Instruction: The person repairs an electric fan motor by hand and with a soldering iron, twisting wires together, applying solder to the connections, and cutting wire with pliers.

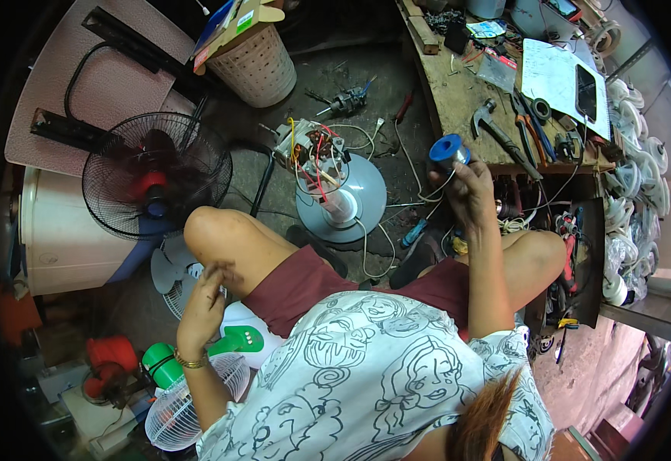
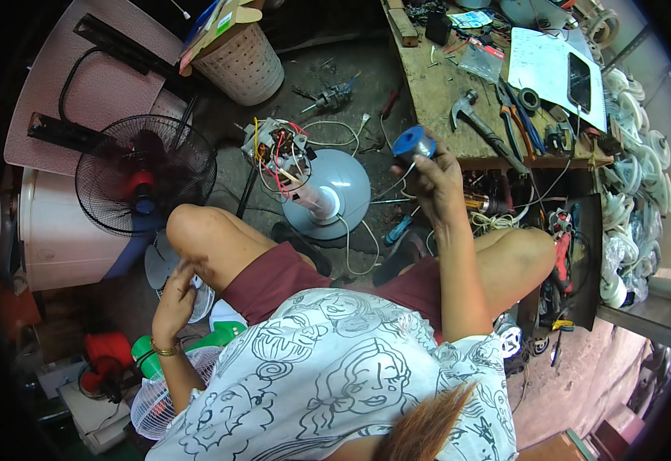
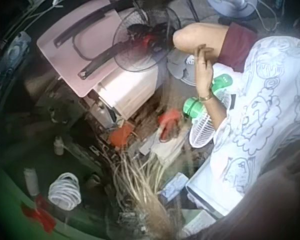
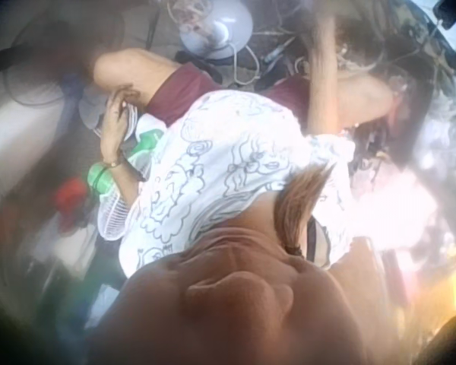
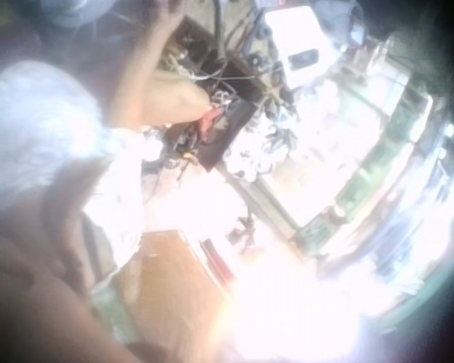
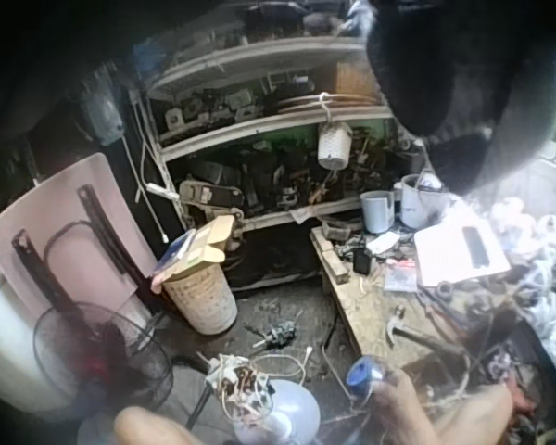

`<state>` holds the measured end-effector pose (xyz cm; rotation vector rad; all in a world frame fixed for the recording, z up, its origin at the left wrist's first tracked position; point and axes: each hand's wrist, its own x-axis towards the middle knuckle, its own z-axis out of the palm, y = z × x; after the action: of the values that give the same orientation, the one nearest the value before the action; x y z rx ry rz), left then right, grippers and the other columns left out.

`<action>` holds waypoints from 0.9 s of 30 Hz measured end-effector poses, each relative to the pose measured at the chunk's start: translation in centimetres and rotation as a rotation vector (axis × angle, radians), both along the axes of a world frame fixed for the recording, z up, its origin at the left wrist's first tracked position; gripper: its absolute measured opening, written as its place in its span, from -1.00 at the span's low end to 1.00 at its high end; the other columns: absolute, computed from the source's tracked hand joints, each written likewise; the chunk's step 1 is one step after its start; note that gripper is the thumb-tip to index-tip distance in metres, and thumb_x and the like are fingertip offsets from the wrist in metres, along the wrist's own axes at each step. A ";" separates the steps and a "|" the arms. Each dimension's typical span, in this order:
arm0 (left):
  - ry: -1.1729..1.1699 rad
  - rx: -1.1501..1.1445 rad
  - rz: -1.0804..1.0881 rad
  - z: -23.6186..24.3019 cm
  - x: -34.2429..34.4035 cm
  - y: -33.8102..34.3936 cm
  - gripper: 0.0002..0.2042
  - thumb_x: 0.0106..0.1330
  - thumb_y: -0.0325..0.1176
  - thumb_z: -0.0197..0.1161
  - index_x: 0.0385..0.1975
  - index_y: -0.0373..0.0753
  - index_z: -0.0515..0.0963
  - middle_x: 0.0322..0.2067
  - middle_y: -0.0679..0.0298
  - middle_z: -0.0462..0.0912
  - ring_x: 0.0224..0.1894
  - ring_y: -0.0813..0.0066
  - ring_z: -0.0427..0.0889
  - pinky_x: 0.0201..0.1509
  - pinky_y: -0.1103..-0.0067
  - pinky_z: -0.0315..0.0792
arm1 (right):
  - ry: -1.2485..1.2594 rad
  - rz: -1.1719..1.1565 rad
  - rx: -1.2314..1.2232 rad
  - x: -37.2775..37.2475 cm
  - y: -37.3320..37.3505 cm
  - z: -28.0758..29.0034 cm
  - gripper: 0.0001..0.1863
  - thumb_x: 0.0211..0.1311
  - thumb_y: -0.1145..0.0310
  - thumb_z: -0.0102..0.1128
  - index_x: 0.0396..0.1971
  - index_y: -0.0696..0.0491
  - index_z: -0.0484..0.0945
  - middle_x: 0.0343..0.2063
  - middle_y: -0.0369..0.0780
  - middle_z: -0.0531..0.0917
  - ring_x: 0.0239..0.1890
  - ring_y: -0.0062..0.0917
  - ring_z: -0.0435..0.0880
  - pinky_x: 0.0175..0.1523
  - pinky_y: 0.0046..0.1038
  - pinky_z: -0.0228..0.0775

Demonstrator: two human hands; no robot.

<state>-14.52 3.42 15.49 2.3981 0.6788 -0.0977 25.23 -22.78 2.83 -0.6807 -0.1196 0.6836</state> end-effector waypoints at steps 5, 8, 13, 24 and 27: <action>-0.642 0.023 -0.188 2.3 12.2 -7.6 -0.39 0.25 -0.37 0.29 0.31 -0.35 0.32 0.26 -0.04 0.43 0.39 0.06 0.35 0.47 0.35 0.19 | -0.612 0.076 -0.379 -4.6 -0.4 7.8 -0.27 -0.03 0.54 0.59 0.21 0.19 0.47 0.00 -0.18 0.65 -0.02 -0.55 0.68 0.12 -0.45 0.60; -0.618 -0.322 -0.211 -2.9 17.3 -12.1 -0.23 0.34 -0.14 0.39 0.40 -0.36 0.13 0.29 -0.11 0.38 0.41 0.14 0.35 0.45 0.32 0.22 | -0.707 0.136 -0.382 -6.4 -1.2 10.0 -0.30 -0.02 0.56 0.58 0.19 0.22 0.48 -0.02 -0.19 0.67 -0.02 -0.56 0.69 0.13 -0.47 0.58; -0.366 -1.333 -0.237 -8.3 18.1 -13.4 -0.74 0.58 -0.27 0.11 0.06 -0.32 0.40 -0.26 0.26 0.59 -0.14 0.53 0.58 0.01 0.60 0.45 | -0.547 0.105 -0.286 -5.5 -3.5 8.7 -0.27 -0.02 0.50 0.61 0.21 0.22 0.48 -0.01 -0.17 0.68 -0.01 -0.53 0.70 0.15 -0.45 0.58; -0.378 -0.250 -0.327 -3.1 22.8 -10.6 -0.90 0.41 -0.44 0.20 -0.23 -0.35 0.54 -0.49 0.07 0.60 -0.47 0.33 0.60 -0.33 0.45 0.42 | -1.068 0.520 -0.590 -6.3 -8.1 9.2 -0.21 -0.11 0.36 0.62 0.22 0.20 0.51 0.07 -0.14 0.54 0.13 -0.34 0.58 0.21 -0.34 0.45; -0.443 -0.181 -0.437 -2.7 22.9 -13.5 -0.90 0.40 -0.44 0.20 -0.25 -0.35 0.53 -0.42 0.00 0.64 -0.43 0.10 0.66 -0.33 0.38 0.45 | -1.044 0.473 -0.699 -7.2 -7.1 6.4 -0.16 -0.07 0.54 0.59 0.31 0.16 0.41 0.08 -0.18 0.53 0.18 -0.42 0.55 0.24 -0.40 0.48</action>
<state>8.38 -10.05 12.74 2.2433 -0.0592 0.1794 18.07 -29.92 9.22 -1.6758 -1.0649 0.7573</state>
